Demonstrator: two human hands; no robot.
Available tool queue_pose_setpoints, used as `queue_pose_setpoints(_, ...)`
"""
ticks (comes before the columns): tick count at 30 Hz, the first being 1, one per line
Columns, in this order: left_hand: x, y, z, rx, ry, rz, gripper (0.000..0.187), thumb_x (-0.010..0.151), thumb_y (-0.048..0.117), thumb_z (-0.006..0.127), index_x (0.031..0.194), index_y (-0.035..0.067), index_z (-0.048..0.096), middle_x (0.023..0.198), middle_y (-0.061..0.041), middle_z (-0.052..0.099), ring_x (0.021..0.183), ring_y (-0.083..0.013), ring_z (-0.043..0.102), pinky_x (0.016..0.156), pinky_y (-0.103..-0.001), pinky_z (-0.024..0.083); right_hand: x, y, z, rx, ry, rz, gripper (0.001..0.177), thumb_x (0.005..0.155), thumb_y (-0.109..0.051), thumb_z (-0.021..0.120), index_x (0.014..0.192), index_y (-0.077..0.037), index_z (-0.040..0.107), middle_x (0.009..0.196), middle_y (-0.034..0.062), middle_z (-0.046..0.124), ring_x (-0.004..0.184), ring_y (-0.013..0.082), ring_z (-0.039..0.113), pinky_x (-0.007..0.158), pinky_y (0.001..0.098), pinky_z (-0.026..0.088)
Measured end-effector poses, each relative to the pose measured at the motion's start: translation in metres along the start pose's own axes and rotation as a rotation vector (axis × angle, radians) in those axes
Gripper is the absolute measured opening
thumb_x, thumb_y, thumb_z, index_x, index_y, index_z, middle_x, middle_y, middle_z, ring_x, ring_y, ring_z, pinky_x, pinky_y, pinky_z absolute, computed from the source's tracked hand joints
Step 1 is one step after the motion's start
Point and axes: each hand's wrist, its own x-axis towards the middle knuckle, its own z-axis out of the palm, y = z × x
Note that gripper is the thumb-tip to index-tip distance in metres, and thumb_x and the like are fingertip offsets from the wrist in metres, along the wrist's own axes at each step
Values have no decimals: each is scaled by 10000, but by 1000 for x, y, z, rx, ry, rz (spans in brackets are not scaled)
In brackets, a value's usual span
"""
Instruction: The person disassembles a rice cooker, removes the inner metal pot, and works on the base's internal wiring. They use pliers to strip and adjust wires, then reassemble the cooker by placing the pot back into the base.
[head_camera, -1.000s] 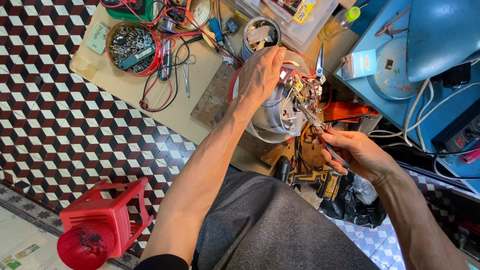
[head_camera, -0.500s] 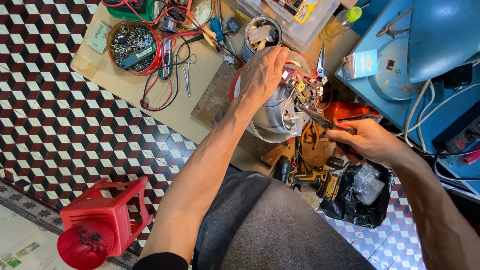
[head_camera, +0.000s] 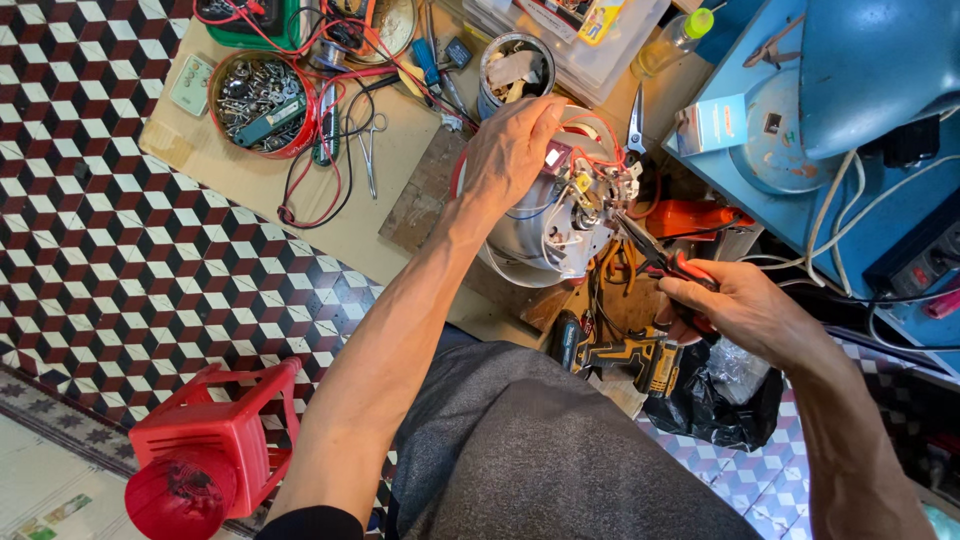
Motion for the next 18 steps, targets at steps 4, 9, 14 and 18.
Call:
queue_pose_setpoints(4,0,-4,-13,-62,-55,28,354,1080,323,522,1254,73,703,1180,-127,752,1088,-302,712,935,-383,550,-7,10,18,146,1,42,343,983,-290,571,967,21,714,802,115,737,661,179,693,628,340,579)
queue_pose_setpoints(9,-6,-9,-34,-218,-161,-17,374,1078,307,537,1322,54,665,1189,-143,756,1058,-213,751,913,-322,577,-11,27,40,127,-81,-54,395,1011,-326,567,908,19,730,718,113,744,613,163,612,572,285,434)
queue_pose_setpoints(14,-8,0,-46,-287,-235,-137,418,1056,342,568,1371,78,641,1212,-112,767,1099,-162,754,933,-299,580,-8,28,60,195,-69,-35,378,1004,-323,561,934,2,742,729,110,755,629,161,678,584,270,448)
queue_pose_setpoints(18,-9,5,-51,-288,-233,-89,426,1069,345,579,1397,79,633,1316,-123,726,1157,-173,722,976,-305,561,-9,20,68,341,-71,-17,309,982,-282,575,988,-3,708,796,92,742,631,175,680,583,310,538)
